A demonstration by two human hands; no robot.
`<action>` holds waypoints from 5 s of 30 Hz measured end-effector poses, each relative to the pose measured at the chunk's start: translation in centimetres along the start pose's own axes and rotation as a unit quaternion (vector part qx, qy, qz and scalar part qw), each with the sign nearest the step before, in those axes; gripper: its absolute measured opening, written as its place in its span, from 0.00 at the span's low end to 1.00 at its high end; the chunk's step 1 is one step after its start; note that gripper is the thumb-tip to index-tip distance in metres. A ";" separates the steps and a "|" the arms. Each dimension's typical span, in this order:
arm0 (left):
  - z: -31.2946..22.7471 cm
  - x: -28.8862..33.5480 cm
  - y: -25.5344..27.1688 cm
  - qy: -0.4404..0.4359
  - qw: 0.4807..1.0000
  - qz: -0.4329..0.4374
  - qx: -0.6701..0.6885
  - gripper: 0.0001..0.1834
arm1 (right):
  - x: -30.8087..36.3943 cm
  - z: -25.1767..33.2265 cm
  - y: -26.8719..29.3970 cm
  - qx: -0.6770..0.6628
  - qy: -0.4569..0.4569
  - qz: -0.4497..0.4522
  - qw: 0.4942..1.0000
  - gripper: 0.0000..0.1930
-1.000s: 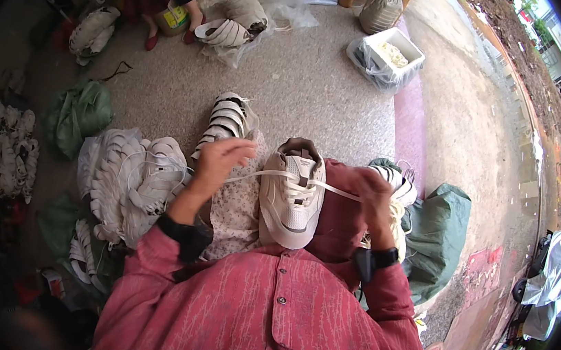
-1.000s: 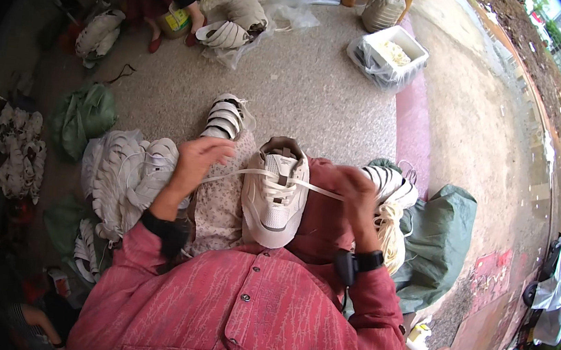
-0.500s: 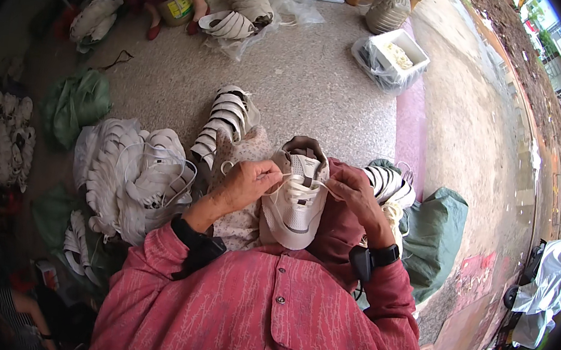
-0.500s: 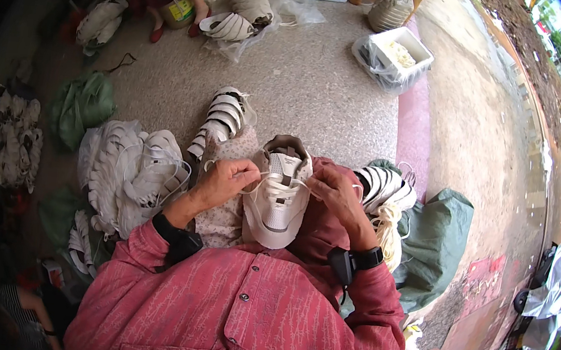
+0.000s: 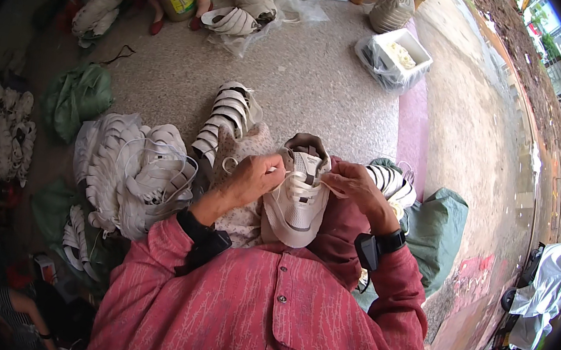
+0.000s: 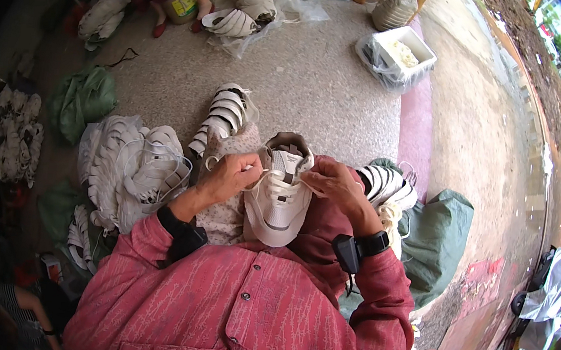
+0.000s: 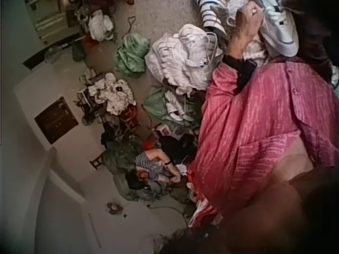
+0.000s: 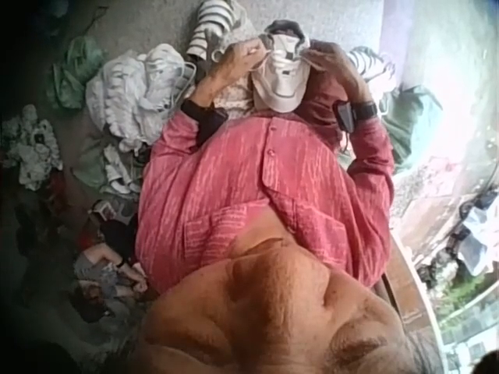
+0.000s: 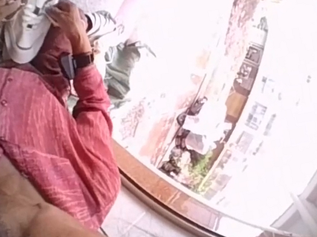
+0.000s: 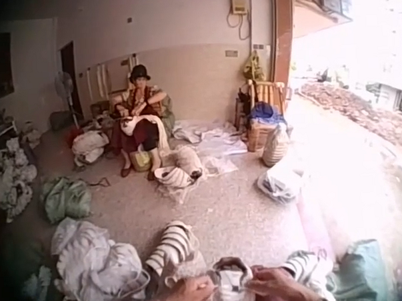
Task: Insert and thread laces into the eyelets of a shoe upper.
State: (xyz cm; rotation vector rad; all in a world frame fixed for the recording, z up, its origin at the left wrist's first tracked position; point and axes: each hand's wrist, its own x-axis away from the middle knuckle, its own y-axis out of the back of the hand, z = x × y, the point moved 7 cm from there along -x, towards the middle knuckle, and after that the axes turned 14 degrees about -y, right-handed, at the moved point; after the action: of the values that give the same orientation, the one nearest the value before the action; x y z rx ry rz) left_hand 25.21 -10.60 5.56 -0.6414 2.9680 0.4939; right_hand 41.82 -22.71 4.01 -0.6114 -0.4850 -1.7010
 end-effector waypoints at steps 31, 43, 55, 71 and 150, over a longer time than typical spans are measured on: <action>-4.9 -4.4 -1.4 -0.132 0.954 0.157 -0.221 0.07 | -1.1 1.6 -0.6 0.227 0.358 0.015 0.906 0.10; 1.5 -2.9 0.3 0.055 0.958 0.241 0.143 0.08 | 0.9 1.1 0.6 0.276 0.338 -0.042 0.899 0.11; 2.8 -2.0 0.5 -0.042 0.973 0.186 0.129 0.07 | -1.6 4.8 -7.8 0.344 0.362 -0.061 0.865 0.04; -0.8 -2.8 0.5 -0.101 0.971 0.217 0.031 0.12 | -2.8 4.1 -4.3 0.069 0.280 -0.042 0.957 0.04; 0.4 -6.1 17.0 -0.074 0.866 -0.276 -0.410 0.09 | -1.5 2.3 -0.3 0.246 0.251 -0.044 0.935 0.22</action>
State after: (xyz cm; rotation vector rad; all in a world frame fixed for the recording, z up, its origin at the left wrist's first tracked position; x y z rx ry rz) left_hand 23.73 6.52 11.00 -1.3565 2.1501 1.6372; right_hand 42.09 -20.10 4.89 0.2111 -0.5433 -1.6532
